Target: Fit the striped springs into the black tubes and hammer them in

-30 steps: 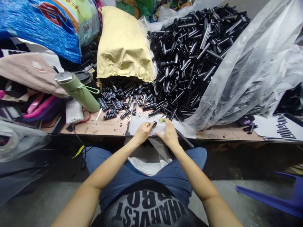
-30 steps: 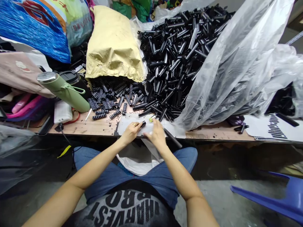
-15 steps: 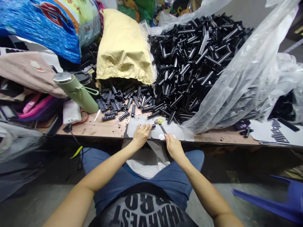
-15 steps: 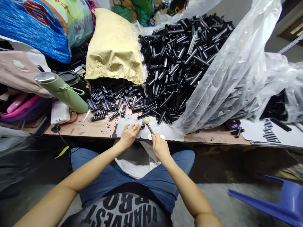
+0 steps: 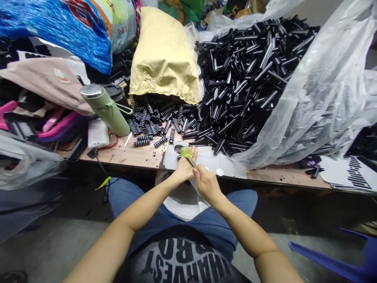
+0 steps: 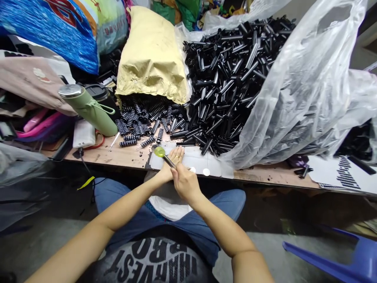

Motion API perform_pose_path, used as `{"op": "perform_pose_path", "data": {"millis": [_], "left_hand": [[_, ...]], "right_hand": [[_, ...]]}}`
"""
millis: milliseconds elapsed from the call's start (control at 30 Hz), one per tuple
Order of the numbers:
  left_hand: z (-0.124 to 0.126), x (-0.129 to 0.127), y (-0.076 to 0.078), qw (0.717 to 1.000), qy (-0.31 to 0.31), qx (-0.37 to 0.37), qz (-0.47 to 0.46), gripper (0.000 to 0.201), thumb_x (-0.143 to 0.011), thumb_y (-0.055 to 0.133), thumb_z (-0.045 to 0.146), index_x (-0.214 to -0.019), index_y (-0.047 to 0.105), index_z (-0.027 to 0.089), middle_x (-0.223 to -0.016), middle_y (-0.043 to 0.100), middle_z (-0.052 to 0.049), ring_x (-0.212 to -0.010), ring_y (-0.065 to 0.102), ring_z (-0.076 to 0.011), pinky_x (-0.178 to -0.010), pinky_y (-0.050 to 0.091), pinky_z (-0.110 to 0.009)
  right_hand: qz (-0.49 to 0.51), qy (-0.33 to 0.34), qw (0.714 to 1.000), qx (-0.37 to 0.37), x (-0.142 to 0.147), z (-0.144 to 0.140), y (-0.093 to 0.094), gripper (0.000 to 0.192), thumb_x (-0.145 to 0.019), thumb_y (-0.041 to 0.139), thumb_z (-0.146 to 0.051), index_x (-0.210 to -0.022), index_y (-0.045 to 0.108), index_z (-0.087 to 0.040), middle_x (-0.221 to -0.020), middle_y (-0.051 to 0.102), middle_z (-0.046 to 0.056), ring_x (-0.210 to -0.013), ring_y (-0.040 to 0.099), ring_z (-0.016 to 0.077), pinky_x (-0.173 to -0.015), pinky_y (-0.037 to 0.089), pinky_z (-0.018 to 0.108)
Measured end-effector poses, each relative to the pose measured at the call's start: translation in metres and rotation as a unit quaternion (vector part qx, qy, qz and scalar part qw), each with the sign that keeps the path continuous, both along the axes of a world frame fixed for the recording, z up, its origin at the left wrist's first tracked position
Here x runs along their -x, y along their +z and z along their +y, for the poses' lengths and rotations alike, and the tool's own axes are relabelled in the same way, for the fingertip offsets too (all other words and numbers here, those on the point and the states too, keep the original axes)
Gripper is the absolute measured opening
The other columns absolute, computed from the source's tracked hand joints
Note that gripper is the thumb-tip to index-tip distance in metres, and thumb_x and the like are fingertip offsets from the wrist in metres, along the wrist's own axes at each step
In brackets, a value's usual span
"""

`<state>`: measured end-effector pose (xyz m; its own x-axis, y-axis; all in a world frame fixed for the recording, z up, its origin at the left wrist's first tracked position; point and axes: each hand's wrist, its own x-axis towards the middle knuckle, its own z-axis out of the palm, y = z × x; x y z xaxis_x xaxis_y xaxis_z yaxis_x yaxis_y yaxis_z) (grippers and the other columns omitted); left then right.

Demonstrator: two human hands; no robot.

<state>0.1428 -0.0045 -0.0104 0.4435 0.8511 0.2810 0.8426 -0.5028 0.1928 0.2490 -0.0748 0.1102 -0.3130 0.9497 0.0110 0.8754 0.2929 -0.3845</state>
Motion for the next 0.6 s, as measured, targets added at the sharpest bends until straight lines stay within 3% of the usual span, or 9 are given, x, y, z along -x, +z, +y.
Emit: {"op": "perform_pose_path", "data": {"millis": [67,133,200,300,367,433,500,567,600], "left_hand": [[0.004,0.0,-0.001,1.0,0.005,0.003,0.003,0.07,-0.089,0.044,0.042,-0.141,0.031,-0.004,-0.146,0.035,-0.029,-0.138,0.031,-0.0356,-0.111,0.027,-0.049],[0.008,0.0,0.002,1.0,-0.005,0.001,-0.004,0.068,-0.089,0.045,0.04,-0.139,0.033,-0.004,-0.144,0.037,-0.028,-0.137,0.034,-0.0352,-0.11,0.03,-0.048],[0.006,0.001,0.01,1.0,0.003,0.012,-0.015,0.055,-0.092,0.042,0.03,-0.138,0.038,0.001,-0.136,0.048,-0.025,-0.13,0.042,-0.0321,-0.104,0.038,-0.046],[-0.009,0.002,0.028,0.997,0.048,0.055,-0.026,0.039,-0.092,0.035,0.013,-0.128,0.051,0.007,-0.108,0.063,-0.018,-0.107,0.057,-0.0275,-0.087,0.048,-0.04],[-0.021,0.004,0.04,0.996,0.029,0.073,-0.042,0.034,-0.093,0.038,0.015,-0.122,0.056,0.01,-0.097,0.064,-0.015,-0.095,0.059,-0.0257,-0.08,0.05,-0.037],[-0.021,0.012,0.05,0.995,0.014,0.069,-0.072,0.036,-0.094,0.043,0.026,-0.125,0.053,0.011,-0.1,0.062,-0.014,-0.094,0.057,-0.0251,-0.081,0.049,-0.036],[-0.003,0.025,0.056,0.989,0.099,0.046,-0.096,0.049,-0.095,0.044,0.035,-0.136,0.043,0.008,-0.116,0.058,-0.019,-0.104,0.054,-0.0278,-0.087,0.047,-0.039],[0.03,0.039,0.058,0.968,0.231,0.019,-0.094,0.06,-0.095,0.041,0.041,-0.143,0.033,0.005,-0.131,0.047,-0.025,-0.118,0.045,-0.0333,-0.094,0.042,-0.044],[0.049,0.044,0.058,0.961,0.262,0.019,-0.08,0.062,-0.095,0.04,0.042,-0.145,0.03,0.006,-0.134,0.045,-0.025,-0.12,0.043,-0.0347,-0.095,0.04,-0.046]], "right_hand": [[-0.102,0.009,0.993,0.066,0.005,0.006,-0.009,0.035,-0.1,0.028,-0.038,-0.098,0.055,-0.015,-0.083,0.069,0.014,-0.071,0.065,0.0227,-0.061,0.039,0.029],[-0.137,0.015,0.986,0.096,0.006,0.009,-0.012,0.037,-0.1,0.027,-0.039,-0.103,0.054,-0.015,-0.087,0.07,0.014,-0.075,0.067,0.0239,-0.062,0.039,0.029],[-0.115,0.002,0.989,0.091,-0.003,0.011,-0.01,0.038,-0.101,0.024,-0.04,-0.103,0.054,-0.018,-0.086,0.071,0.011,-0.074,0.067,0.0224,-0.061,0.037,0.028],[-0.09,-0.047,0.993,0.064,-0.032,0.018,-0.011,0.038,-0.101,0.023,-0.041,-0.095,0.054,-0.021,-0.075,0.069,0.006,-0.068,0.065,0.0203,-0.059,0.033,0.027],[-0.116,-0.07,0.99,0.041,-0.058,0.026,-0.017,0.037,-0.101,0.027,-0.043,-0.09,0.054,-0.021,-0.073,0.069,0.005,-0.066,0.064,0.0201,-0.058,0.03,0.027],[-0.163,-0.083,0.983,0.02,-0.081,0.036,-0.028,0.036,-0.099,0.032,-0.046,-0.089,0.055,-0.021,-0.075,0.069,0.006,-0.065,0.063,0.0205,-0.057,0.027,0.028],[-0.207,-0.094,0.974,0.009,-0.098,0.044,-0.04,0.035,-0.098,0.035,-0.048,-0.089,0.056,-0.021,-0.077,0.069,0.006,-0.064,0.062,0.0206,-0.055,0.024,0.029],[-0.23,-0.107,0.967,0.002,-0.106,0.05,-0.051,0.035,-0.097,0.037,-0.048,-0.09,0.057,-0.021,-0.079,0.069,0.006,-0.065,0.061,0.0203,-0.055,0.023,0.029],[-0.23,-0.112,0.967,-0.006,-0.107,0.052,-0.056,0.034,-0.097,0.038,-0.048,-0.09,0.057,-0.021,-0.08,0.068,0.006,-0.066,0.06,0.0202,-0.055,0.024,0.029]]}}
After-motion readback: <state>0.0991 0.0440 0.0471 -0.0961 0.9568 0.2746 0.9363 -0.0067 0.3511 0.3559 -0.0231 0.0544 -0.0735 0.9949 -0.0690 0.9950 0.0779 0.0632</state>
